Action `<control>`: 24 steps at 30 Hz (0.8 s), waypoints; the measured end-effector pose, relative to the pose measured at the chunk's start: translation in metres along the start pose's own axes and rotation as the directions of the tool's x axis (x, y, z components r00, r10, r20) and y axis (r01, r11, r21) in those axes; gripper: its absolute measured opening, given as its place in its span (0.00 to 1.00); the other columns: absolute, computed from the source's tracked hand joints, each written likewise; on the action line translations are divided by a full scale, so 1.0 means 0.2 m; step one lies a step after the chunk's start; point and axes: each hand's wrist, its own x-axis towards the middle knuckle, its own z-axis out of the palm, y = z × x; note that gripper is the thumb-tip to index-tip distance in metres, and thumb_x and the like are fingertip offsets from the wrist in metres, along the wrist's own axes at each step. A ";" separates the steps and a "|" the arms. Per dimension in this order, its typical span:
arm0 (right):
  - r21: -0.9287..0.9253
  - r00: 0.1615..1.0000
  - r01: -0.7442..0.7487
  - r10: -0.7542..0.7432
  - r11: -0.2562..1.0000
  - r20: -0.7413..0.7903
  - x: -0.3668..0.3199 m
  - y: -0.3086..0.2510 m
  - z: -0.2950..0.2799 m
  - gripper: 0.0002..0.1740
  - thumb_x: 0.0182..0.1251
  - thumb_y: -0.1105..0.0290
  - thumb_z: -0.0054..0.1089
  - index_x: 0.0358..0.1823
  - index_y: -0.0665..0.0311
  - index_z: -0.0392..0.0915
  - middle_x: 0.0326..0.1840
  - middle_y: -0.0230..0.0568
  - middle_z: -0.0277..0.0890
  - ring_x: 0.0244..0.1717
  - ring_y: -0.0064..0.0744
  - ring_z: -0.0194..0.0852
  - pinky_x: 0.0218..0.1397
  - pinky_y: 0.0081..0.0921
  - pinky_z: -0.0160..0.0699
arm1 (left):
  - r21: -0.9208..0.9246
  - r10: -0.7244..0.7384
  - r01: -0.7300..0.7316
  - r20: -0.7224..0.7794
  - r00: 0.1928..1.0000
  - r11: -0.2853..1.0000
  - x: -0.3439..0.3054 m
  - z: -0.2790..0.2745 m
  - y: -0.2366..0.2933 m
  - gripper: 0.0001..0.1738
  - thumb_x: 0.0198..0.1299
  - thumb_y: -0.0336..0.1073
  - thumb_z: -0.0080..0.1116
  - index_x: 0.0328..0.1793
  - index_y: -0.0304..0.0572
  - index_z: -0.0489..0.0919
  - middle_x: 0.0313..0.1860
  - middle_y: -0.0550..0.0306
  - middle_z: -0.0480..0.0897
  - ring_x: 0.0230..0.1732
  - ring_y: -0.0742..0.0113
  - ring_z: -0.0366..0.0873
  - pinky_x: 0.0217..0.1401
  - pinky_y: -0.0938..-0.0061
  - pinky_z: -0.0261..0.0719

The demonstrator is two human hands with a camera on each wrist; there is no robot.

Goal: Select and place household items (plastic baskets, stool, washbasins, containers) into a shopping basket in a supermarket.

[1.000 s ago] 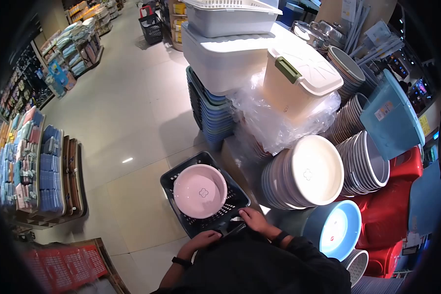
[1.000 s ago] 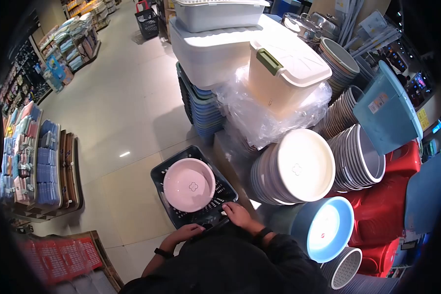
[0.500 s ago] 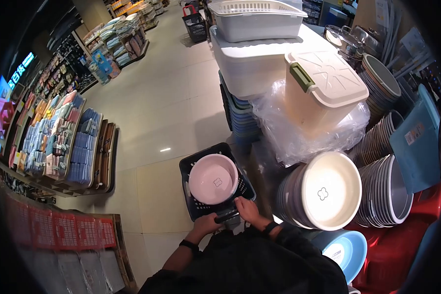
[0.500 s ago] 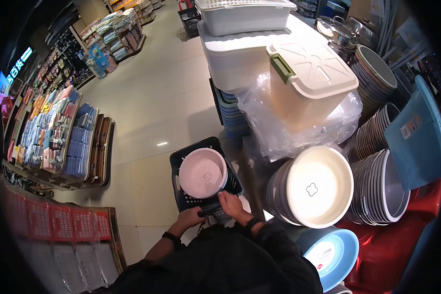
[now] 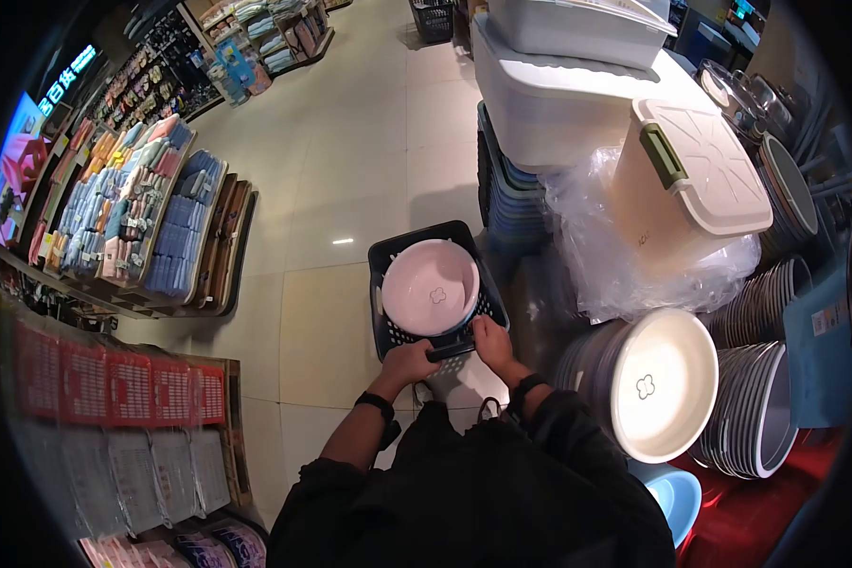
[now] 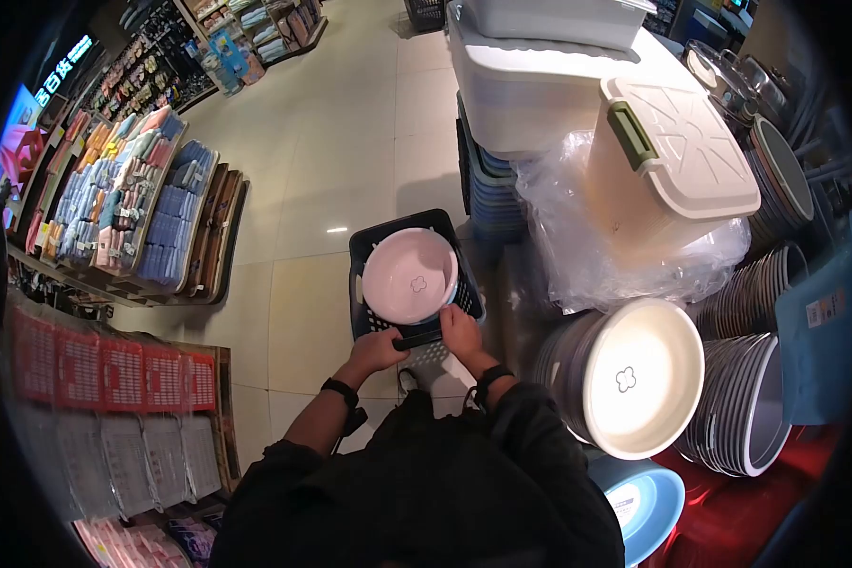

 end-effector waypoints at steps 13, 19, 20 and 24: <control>-0.135 0.979 -0.165 0.146 0.977 -0.142 0.54 -0.16 0.11 0.25 0.77 0.49 0.34 0.45 0.62 0.76 0.46 0.63 0.78 0.52 0.69 0.74 0.56 0.57 0.70 | -0.075 0.082 -0.081 0.012 0.997 0.994 0.49 -0.32 -0.14 0.25 0.49 0.57 0.64 0.47 0.50 0.84 0.39 0.49 0.87 0.44 0.49 0.85 0.49 0.57 0.81; -0.277 0.976 -0.202 0.171 0.939 -0.132 0.73 -0.15 0.20 0.27 0.77 0.49 0.30 0.47 0.62 0.76 0.48 0.63 0.79 0.52 0.68 0.76 0.60 0.58 0.70 | -0.033 0.105 -0.104 0.022 0.994 0.994 0.69 -0.44 -0.20 0.23 0.49 0.56 0.60 0.46 0.52 0.84 0.41 0.46 0.87 0.47 0.47 0.84 0.51 0.56 0.81; -0.262 0.975 -0.203 0.169 0.943 -0.146 0.74 -0.18 0.22 0.27 0.77 0.50 0.30 0.48 0.63 0.76 0.47 0.64 0.79 0.51 0.68 0.76 0.59 0.58 0.71 | -0.005 0.078 -0.078 0.072 0.994 0.997 0.72 -0.46 -0.22 0.24 0.49 0.57 0.60 0.45 0.52 0.84 0.41 0.46 0.87 0.46 0.47 0.84 0.51 0.56 0.81; -0.171 0.962 -0.232 0.200 0.958 -0.186 0.82 -0.33 0.21 0.27 0.77 0.50 0.31 0.46 0.65 0.75 0.45 0.65 0.78 0.50 0.68 0.75 0.56 0.58 0.70 | 0.013 0.062 -0.062 0.058 0.996 0.998 0.84 -0.53 -0.24 0.25 0.46 0.60 0.65 0.46 0.54 0.84 0.39 0.49 0.87 0.45 0.49 0.85 0.48 0.59 0.81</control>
